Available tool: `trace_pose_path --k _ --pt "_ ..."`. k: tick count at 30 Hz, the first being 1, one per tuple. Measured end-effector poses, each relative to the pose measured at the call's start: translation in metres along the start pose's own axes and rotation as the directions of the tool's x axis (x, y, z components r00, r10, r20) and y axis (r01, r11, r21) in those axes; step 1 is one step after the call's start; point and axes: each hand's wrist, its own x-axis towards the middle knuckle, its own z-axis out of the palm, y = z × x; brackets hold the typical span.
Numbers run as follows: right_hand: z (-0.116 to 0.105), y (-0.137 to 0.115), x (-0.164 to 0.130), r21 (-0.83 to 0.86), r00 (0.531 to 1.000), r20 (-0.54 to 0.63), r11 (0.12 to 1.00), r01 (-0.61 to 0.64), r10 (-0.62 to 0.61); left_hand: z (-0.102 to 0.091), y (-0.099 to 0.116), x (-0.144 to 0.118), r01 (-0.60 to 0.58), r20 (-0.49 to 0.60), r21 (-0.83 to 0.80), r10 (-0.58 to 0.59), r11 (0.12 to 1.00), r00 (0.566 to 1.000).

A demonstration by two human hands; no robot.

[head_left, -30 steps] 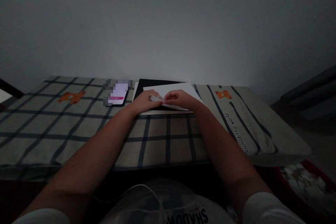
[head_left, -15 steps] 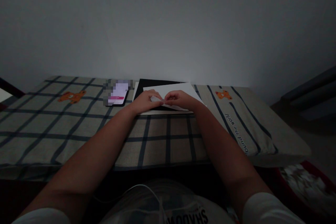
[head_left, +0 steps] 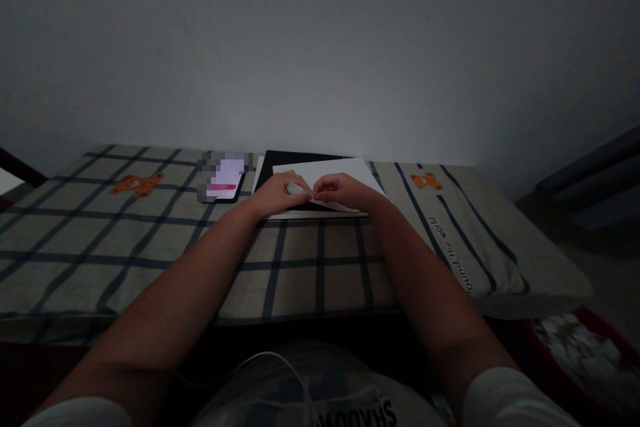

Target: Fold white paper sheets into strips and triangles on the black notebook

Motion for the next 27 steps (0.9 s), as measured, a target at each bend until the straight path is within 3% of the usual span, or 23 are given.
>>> trace_pose_path --k 5,10,17,27 --pt "-0.0022 0.0035 -0.0001 -0.016 0.999 0.011 0.999 0.031 -0.031 -0.0015 0.0024 0.0000 -0.010 0.000 -0.008 0.010 1.000 1.000" --pt "-0.0041 0.0056 -0.0001 0.003 1.000 -0.004 1.000 -0.027 0.027 -0.0041 0.0042 -0.0004 0.025 0.029 0.034 -0.026 0.999 0.999" --pt "-0.0028 0.0022 0.0003 -0.066 0.999 -0.031 0.997 -0.046 0.044 -0.0029 0.0014 0.0002 -0.031 0.048 0.077 0.027 0.997 0.998" --pt "-0.0003 0.0002 -0.0002 -0.108 0.999 0.040 0.994 0.008 -0.004 0.0000 -0.0014 0.0004 -0.076 0.022 0.067 0.075 0.995 0.997"
